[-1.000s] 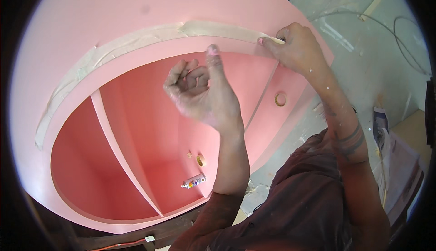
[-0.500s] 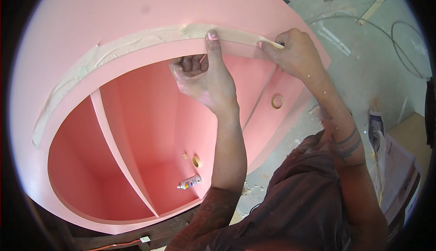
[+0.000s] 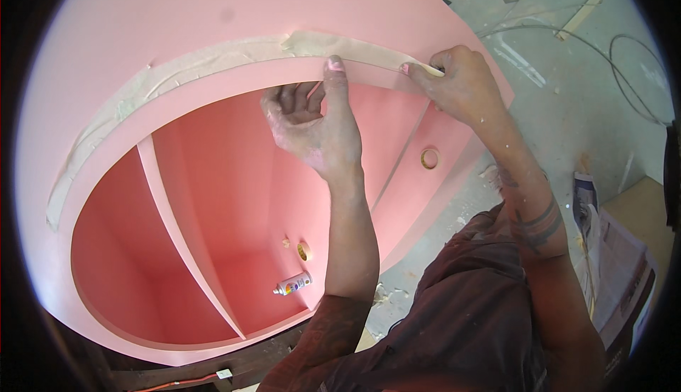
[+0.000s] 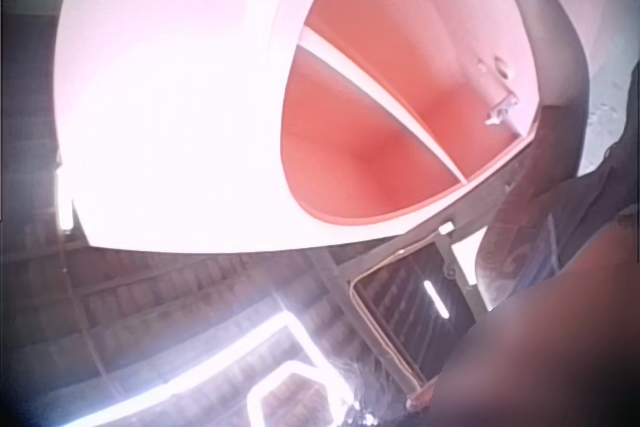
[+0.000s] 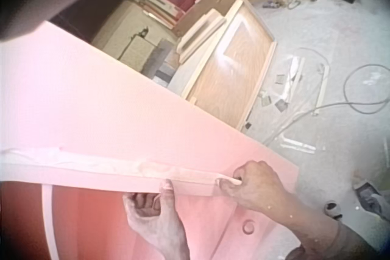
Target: Applying masking tape to the curved edges of a pink furniture piece in a workshop.
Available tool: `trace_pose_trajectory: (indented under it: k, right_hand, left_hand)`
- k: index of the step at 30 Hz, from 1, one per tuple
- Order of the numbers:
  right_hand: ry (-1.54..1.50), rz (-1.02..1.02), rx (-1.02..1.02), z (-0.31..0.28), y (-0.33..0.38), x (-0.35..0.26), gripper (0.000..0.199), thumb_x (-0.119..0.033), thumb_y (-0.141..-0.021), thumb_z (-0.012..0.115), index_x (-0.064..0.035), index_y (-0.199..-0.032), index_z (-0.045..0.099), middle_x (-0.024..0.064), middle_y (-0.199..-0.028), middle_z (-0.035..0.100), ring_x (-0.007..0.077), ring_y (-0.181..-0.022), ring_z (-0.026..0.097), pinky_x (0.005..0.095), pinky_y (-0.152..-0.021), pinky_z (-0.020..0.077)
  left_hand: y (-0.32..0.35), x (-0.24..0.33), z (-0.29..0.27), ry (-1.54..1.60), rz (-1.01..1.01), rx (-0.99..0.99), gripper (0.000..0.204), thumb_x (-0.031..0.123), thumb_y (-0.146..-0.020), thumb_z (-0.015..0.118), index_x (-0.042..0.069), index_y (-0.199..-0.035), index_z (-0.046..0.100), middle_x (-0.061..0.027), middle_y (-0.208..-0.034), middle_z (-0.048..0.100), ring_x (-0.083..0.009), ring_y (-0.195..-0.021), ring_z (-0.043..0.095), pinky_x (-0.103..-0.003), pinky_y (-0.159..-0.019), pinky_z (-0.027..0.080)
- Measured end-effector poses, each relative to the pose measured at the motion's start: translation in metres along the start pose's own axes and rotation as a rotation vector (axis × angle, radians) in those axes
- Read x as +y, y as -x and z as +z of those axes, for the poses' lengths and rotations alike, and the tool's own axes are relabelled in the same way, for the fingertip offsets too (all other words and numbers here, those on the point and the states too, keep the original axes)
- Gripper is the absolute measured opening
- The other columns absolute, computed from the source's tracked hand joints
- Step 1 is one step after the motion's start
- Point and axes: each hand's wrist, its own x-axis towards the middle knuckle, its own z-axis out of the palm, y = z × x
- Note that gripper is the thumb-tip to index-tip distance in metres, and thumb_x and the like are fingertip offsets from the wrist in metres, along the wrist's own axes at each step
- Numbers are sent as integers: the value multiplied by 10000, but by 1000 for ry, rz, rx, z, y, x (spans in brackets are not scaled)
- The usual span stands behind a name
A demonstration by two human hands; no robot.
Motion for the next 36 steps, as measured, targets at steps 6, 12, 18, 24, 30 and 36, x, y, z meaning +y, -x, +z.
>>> trace_pose_trajectory:
  k: [6,12,18,24,30,36]
  right_hand:
    - [37,-100,103,3,-1,14,527,-433,-891,752,45,-674,697,177,-507,552,279,-457,544,421,-521,460]
    - [18,-30,53,0,4,3,480,-424,-873,752,21,-696,712,199,-566,588,363,-566,615,470,-603,508]
    - [36,-32,58,0,7,8,475,-424,-887,748,8,-695,705,162,-582,609,334,-584,623,464,-617,508]
    - [26,-42,29,-6,9,2,484,-427,-885,751,4,-676,691,155,-578,608,323,-582,621,463,-608,501]
    - [1,-107,127,4,7,11,566,-467,-897,742,45,-663,684,188,-509,533,330,-489,541,446,-559,466]
    - [-19,-101,136,5,8,10,583,-476,-893,747,40,-637,654,186,-501,517,328,-481,516,453,-559,458]
  left_hand:
    - [-1,-4,-28,-552,987,192,559,60,-843,870,-46,-1313,588,-123,-1194,498,-168,-799,512,-307,-709,468]
    - [-28,31,-27,-928,1009,56,492,169,-778,936,154,-1243,775,-76,-1285,499,-262,-1131,372,-347,-873,412]
    - [-37,25,-24,-884,1211,50,321,113,-788,910,167,-1090,816,-6,-1205,624,-254,-1108,394,-345,-849,399]
    - [-34,38,-19,-972,1139,-58,183,41,-814,864,127,-940,762,9,-927,721,-207,-981,494,-342,-810,437]
    - [-41,35,-25,-776,1011,-203,144,41,-856,802,106,-944,707,53,-851,711,-201,-980,487,-360,-865,328]
    - [-39,37,-23,-606,855,-206,127,33,-859,799,106,-934,726,63,-845,710,-183,-936,494,-331,-856,358]
